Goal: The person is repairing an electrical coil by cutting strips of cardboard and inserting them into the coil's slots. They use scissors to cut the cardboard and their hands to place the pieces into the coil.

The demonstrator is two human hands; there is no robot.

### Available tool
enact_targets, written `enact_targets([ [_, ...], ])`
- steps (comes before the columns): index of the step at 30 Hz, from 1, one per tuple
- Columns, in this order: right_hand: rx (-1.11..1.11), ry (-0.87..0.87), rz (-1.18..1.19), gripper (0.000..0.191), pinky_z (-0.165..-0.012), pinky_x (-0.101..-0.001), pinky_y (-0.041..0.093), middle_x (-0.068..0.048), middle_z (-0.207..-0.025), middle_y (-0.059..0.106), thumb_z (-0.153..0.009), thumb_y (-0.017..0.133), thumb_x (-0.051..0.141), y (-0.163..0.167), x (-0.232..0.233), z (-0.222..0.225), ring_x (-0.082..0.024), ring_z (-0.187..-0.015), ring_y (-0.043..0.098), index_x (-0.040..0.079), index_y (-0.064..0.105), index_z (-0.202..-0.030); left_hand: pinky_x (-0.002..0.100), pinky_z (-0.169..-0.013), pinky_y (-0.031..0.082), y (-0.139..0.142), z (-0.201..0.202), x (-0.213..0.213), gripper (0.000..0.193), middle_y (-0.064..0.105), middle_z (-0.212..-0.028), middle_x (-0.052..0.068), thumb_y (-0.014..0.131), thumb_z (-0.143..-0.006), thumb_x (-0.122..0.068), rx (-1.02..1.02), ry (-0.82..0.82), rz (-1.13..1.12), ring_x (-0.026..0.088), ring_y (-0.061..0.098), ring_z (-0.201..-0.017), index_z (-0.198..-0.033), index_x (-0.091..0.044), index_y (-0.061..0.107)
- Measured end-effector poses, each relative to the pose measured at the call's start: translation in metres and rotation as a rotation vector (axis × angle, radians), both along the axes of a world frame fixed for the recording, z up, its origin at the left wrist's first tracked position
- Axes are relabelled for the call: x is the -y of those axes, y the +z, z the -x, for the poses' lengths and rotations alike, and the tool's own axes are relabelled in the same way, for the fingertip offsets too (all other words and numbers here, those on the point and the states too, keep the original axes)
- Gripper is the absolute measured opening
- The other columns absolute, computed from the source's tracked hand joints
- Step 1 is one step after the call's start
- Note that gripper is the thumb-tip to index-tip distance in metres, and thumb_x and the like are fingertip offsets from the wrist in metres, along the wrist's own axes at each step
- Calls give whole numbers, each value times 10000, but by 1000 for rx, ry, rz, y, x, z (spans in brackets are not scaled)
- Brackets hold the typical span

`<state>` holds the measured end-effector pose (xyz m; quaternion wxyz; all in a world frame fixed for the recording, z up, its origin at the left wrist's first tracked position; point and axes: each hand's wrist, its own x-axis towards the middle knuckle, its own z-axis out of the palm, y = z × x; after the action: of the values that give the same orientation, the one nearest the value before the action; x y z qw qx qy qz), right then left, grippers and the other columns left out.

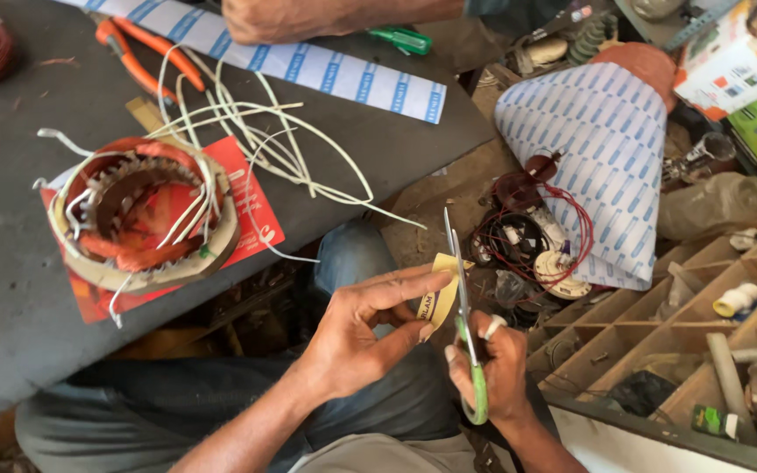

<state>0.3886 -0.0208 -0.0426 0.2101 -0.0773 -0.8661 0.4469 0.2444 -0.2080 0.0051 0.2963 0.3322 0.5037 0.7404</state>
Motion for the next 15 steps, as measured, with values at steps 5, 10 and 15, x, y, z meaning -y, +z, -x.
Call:
enact_targets([
  [5, -23, -39, -49, 180, -467, -296, 405, -40, -612, 533, -754, 692, 37, 0, -2, 1, -129, -495, 479, 2, 521, -800, 250, -793, 607, 0, -2, 3, 570, 614, -1505, 173, 680, -858, 161, 11, -7, -10, 98, 710, -917, -1378, -70, 657],
  [10, -25, 69, -110, 204, -498, -309, 433, -61, -640, 555, -718, 709, 35, 3, -9, -4, -169, -509, 532, 10, 526, -806, 250, -812, 604, -4, -2, 6, 605, 602, -1516, 181, 683, -841, 170, -10, -34, 1, 102, 707, -875, -1395, -69, 644],
  [15, 63, 102, -168, 244, -447, -343, 379, -67, -568, 487, -730, 752, 39, 2, -21, -9, -202, -432, 479, 23, 509, -736, 243, -779, 602, -6, 4, 19, 630, 603, -1518, 171, 685, -831, 173, -51, -96, 34, 97, 703, -849, -1407, -76, 629],
])
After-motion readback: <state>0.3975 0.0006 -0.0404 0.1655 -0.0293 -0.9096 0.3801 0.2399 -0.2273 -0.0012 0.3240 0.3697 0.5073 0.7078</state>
